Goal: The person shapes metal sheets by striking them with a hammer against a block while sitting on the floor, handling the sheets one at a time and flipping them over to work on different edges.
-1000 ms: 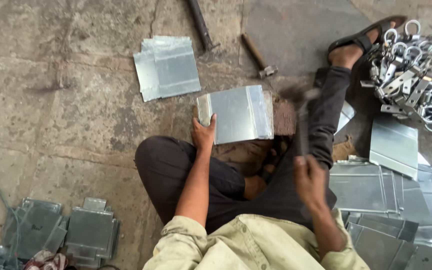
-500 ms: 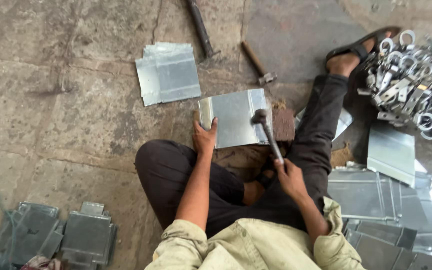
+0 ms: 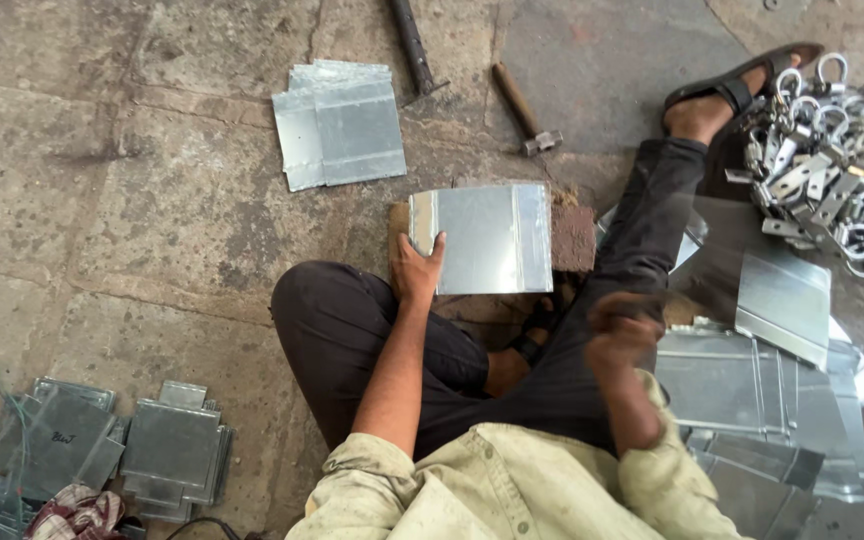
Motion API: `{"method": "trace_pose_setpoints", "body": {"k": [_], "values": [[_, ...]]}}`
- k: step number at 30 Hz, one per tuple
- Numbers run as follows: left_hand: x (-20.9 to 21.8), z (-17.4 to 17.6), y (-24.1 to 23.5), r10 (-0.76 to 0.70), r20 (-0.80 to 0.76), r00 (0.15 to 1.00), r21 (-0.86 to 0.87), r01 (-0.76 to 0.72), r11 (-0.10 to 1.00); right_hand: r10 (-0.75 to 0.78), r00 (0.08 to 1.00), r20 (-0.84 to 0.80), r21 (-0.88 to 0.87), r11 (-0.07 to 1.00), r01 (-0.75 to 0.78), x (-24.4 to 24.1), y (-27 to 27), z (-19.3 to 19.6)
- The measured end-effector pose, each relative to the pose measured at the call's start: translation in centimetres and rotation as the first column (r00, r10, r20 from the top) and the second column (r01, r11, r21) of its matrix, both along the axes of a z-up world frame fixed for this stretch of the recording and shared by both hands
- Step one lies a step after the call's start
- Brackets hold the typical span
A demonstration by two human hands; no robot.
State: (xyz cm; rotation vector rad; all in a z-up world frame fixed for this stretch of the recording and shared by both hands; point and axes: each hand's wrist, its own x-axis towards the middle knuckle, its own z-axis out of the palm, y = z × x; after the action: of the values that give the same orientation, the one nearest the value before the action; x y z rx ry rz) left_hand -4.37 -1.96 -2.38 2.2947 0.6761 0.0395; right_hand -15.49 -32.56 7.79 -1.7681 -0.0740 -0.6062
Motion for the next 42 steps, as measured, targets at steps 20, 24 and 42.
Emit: {"method": "trace_pose_setpoints", "body": {"k": [20, 24, 42], "values": [[-0.5, 1.8, -0.2, 0.0, -0.122, 0.992, -0.083, -0.01, 0.997, -0.035, 0.993, 0.112, -0.082, 0.996, 0.045, 0.6, 0.1, -2.1], [-0.2, 1.6, 0.0, 0.016, 0.041, 0.999, -0.026, -0.015, 1.0, -0.018, 0.867, -0.499, -0.328, 0.93, -0.169, 0.2, -1.1, -2.9], [-0.4, 2.1, -0.1, -0.008, -0.158, 0.987, 0.036, 0.014, 0.999, -0.031, 0.918, -0.395, -0.308, 0.946, -0.101, 2.1, 0.6, -1.8]]}}
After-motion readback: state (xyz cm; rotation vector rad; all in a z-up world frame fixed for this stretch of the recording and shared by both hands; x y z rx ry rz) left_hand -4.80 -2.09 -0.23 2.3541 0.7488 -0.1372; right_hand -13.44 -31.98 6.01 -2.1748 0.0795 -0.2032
